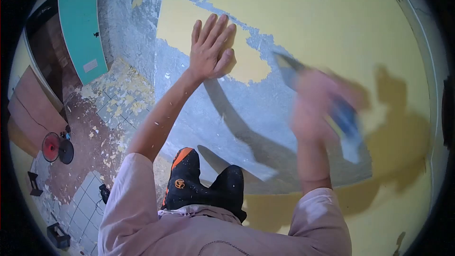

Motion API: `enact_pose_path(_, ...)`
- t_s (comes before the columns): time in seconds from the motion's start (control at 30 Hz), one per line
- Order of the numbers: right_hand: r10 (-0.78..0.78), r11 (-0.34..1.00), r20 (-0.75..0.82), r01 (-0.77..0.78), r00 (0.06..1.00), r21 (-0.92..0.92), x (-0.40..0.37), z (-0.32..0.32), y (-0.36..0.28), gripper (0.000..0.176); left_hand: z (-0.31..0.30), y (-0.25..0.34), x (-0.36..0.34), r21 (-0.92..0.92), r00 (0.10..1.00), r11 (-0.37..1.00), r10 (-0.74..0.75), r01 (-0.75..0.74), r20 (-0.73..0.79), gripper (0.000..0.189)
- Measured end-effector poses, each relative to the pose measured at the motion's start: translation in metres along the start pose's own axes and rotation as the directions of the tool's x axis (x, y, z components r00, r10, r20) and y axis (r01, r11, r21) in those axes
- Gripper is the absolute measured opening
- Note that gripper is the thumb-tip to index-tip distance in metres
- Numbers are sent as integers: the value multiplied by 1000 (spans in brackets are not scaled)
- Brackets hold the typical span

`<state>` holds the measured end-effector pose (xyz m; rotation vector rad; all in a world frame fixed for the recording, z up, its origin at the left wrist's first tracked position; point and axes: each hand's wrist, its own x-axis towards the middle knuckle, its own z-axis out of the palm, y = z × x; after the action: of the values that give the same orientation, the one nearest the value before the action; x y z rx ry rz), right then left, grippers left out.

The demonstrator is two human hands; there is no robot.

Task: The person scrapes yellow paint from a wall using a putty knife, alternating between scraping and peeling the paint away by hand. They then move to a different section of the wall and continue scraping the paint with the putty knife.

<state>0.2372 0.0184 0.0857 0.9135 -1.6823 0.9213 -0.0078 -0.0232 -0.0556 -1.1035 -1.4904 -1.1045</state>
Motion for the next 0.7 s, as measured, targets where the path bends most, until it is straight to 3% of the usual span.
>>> enact_pose_path(0.03,55,905,-55,-73,997,-419,-1,19,11,14,2,0,-1,14,999,999,45,-44,-31,53)
enact_pose_path(0.07,84,643,-123,-148,989,-752,-1,30,18,16,3,-1,-3,10,999,999,46,-46,-28,53)
enact_pose_path(0.1,-97,702,-164,-49,982,-710,-7,23,19,17,3,-6,-1,8,997,997,74,-74,-24,53)
enact_pose_path(0.13,-93,710,-162,-49,982,-703,-10,20,13,17,1,-8,-4,5,995,996,94,-94,-11,53)
enact_pose_path(0.23,214,720,-149,-259,965,-644,-16,15,-4,4,0,-11,-5,17,996,996,90,-90,4,54)
enact_pose_path(0.27,91,653,-15,-71,996,-754,-10,17,20,15,1,-9,-5,-11,997,997,81,-81,-1,53)
enact_pose_path(0.33,-150,578,-59,39,987,-815,-6,28,10,15,2,-11,-3,-16,995,996,92,-92,-31,53)
enact_pose_path(0.37,-151,576,-62,37,987,-817,-5,32,-6,15,1,-9,-6,2,995,995,103,-103,-8,53)
enact_pose_path(0.4,-4,930,-273,-97,962,-355,-3,36,-25,19,0,-10,-5,26,993,993,116,-116,9,54)
enact_pose_path(0.43,238,958,-358,-159,903,238,-2,38,-34,24,0,-13,-3,26,993,993,116,-116,8,54)
enact_pose_path(0.47,243,958,-362,-164,900,235,-6,35,-17,24,0,-13,-3,32,993,993,116,-116,5,54)
enact_pose_path(0.5,166,958,-361,-237,918,-163,-14,28,13,23,0,-11,-5,32,993,993,115,-116,8,54)
enact_pose_path(0.53,96,803,-323,-265,942,-534,-18,23,28,22,2,-8,-8,22,993,993,116,-116,12,54)
enact_pose_path(0.57,87,806,-319,-255,944,-535,-16,24,21,22,4,-10,-4,9,995,995,101,-101,-13,53)
enact_pose_path(0.67,-1,991,-372,-49,928,-126,-15,34,-25,23,3,-13,-3,-4,996,997,82,-82,-24,53)
enact_pose_path(0.7,93,848,-230,-198,969,-492,-16,31,-10,23,1,-13,-4,11,995,995,99,-99,-10,53)
